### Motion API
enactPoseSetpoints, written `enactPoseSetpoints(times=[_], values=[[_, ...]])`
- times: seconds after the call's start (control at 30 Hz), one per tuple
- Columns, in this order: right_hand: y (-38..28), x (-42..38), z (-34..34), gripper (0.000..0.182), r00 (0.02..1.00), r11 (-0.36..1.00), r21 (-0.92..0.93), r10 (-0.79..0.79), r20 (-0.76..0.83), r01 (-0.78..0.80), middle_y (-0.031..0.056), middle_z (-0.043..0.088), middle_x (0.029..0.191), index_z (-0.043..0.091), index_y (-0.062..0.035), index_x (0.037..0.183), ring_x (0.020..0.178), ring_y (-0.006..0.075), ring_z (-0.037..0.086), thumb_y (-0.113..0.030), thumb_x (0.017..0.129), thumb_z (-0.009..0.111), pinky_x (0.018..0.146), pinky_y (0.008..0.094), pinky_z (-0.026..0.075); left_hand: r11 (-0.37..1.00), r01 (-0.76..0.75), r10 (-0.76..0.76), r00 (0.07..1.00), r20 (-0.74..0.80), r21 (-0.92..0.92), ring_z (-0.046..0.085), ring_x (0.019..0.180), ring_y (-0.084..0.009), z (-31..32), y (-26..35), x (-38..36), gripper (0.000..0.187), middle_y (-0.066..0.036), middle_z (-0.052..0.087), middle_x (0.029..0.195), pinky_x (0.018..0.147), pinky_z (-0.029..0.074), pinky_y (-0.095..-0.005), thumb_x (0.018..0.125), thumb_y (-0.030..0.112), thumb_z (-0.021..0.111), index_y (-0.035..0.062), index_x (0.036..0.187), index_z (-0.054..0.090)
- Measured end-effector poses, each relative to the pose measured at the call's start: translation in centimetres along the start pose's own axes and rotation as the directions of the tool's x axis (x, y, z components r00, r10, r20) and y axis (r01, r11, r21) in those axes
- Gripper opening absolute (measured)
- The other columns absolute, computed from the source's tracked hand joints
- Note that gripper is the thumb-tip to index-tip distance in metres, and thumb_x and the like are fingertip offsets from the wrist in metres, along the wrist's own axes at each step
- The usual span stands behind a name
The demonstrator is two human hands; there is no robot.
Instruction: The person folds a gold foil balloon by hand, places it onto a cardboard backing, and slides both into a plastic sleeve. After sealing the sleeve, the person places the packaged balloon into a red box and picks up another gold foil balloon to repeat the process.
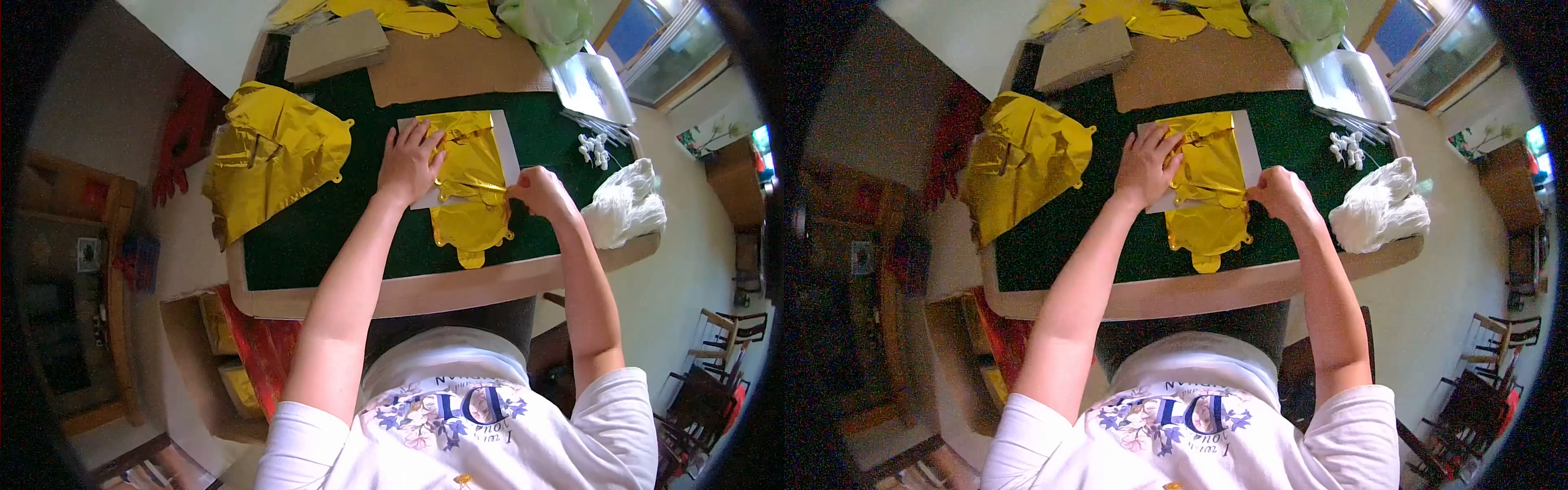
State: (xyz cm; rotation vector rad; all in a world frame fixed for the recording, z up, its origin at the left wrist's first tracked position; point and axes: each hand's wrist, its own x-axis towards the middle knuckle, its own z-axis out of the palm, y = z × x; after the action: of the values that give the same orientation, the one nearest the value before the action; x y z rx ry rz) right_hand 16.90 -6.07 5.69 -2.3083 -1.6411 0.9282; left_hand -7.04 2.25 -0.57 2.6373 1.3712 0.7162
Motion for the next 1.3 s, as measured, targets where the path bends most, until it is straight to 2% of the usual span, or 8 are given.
enactPoseSetpoints(times=[0.13,0.27,0.37,0.47,0.77,0.9,1.07,1.3], values=[[1.2,0.6,-0.3,0.022,0.967,0.979,0.002,-0.203,-0.154,0.206,0.0149,0.068,0.085,0.066,-0.0011,0.094,0.074,0.0279,0.068,-0.018,0.080,0.070,0.069,0.0360,0.054,1.000,0.001,-0.001,1.000,-0.009,0.004,0.040,0.133,-0.0301,0.1,0.0,0.0,0.040,-0.013,0.047,0.139,0.110,0.027,-0.0528,0.093,0.032,0.053,0.0149,0.129,0.054],[-0.8,3.6,1.1,0.028,0.727,0.859,-0.087,-0.477,-0.495,0.504,0.0130,0.057,0.126,0.059,-0.0056,0.115,0.109,0.0331,0.058,-0.004,0.088,0.055,0.090,0.0381,0.049,1.000,0.001,-0.001,1.000,-0.005,-0.013,0.039,0.133,-0.0304,0.0,0.0,-0.2,0.039,-0.013,0.047,0.139,0.111,0.026,-0.0530,0.093,0.032,0.053,0.0148,0.128,0.054],[-2.0,6.9,2.5,0.034,0.586,0.776,-0.278,-0.616,-0.526,0.566,0.0093,0.055,0.132,0.060,-0.0102,0.121,0.123,0.0286,0.050,-0.008,0.088,0.055,0.106,0.0427,0.037,1.000,0.009,-0.009,1.000,0.008,-0.021,0.039,0.133,-0.0304,-0.2,0.1,-0.1,0.039,-0.013,0.047,0.139,0.111,0.026,-0.0529,0.093,0.032,0.053,0.0145,0.128,0.055],[-1.4,7.8,2.9,0.036,0.692,0.780,-0.333,-0.625,-0.362,0.530,0.0079,0.054,0.135,0.060,-0.0105,0.122,0.127,0.0250,0.047,-0.009,0.086,0.055,0.110,0.0465,0.031,1.000,0.010,-0.010,1.000,-0.003,-0.014,0.040,0.133,-0.0304,-0.1,0.0,-0.1,0.040,-0.013,0.049,0.137,0.111,0.027,-0.0529,0.093,0.033,0.054,0.0125,0.127,0.054],[0.3,8.3,3.7,0.037,0.529,0.687,-0.417,-0.725,-0.440,0.595,0.0087,0.057,0.129,0.059,-0.0119,0.123,0.123,0.0271,0.051,-0.007,0.087,0.054,0.106,0.0447,0.037,0.997,0.054,-0.057,0.997,-0.054,-0.051,0.039,0.133,-0.0300,0.1,0.2,-0.1,0.041,-0.013,0.050,0.136,0.112,0.027,-0.0500,0.092,0.031,0.057,0.0061,0.125,0.052],[-1.1,6.6,2.4,0.021,0.646,0.901,-0.076,-0.363,-0.671,0.427,0.0166,0.062,0.110,0.061,-0.0062,0.107,0.106,0.0341,0.058,-0.010,0.088,0.055,0.085,0.0419,0.049,0.998,0.040,-0.043,0.997,-0.066,-0.053,0.039,0.132,-0.0297,0.2,0.0,-0.2,0.041,-0.014,0.050,0.135,0.112,0.027,-0.0504,0.092,0.030,0.056,0.0058,0.125,0.052],[-0.8,5.3,0.5,0.028,0.909,0.998,0.043,-0.021,-0.415,0.043,0.0200,0.067,0.101,0.062,-0.0024,0.101,0.096,0.0371,0.063,-0.027,0.087,0.064,0.081,0.0426,0.050,0.996,0.084,-0.083,0.996,0.041,-0.042,0.036,0.136,-0.0264,-0.6,0.3,0.0,0.042,-0.013,0.047,0.140,0.115,0.023,-0.0484,0.095,0.030,0.052,0.0057,0.130,0.051],[0.8,6.7,-1.2,0.026,0.998,0.970,0.243,0.030,-0.059,-0.015,0.0055,0.063,0.069,0.066,0.0015,0.088,0.056,0.0129,0.059,-0.023,0.083,0.069,0.050,0.0281,0.048,0.993,0.082,-0.082,0.997,0.007,-0.083,0.040,0.134,-0.0276,-0.5,0.1,0.0,0.042,-0.014,0.049,0.138,0.114,0.025,-0.0484,0.094,0.030,0.054,0.0048,0.129,0.053]])
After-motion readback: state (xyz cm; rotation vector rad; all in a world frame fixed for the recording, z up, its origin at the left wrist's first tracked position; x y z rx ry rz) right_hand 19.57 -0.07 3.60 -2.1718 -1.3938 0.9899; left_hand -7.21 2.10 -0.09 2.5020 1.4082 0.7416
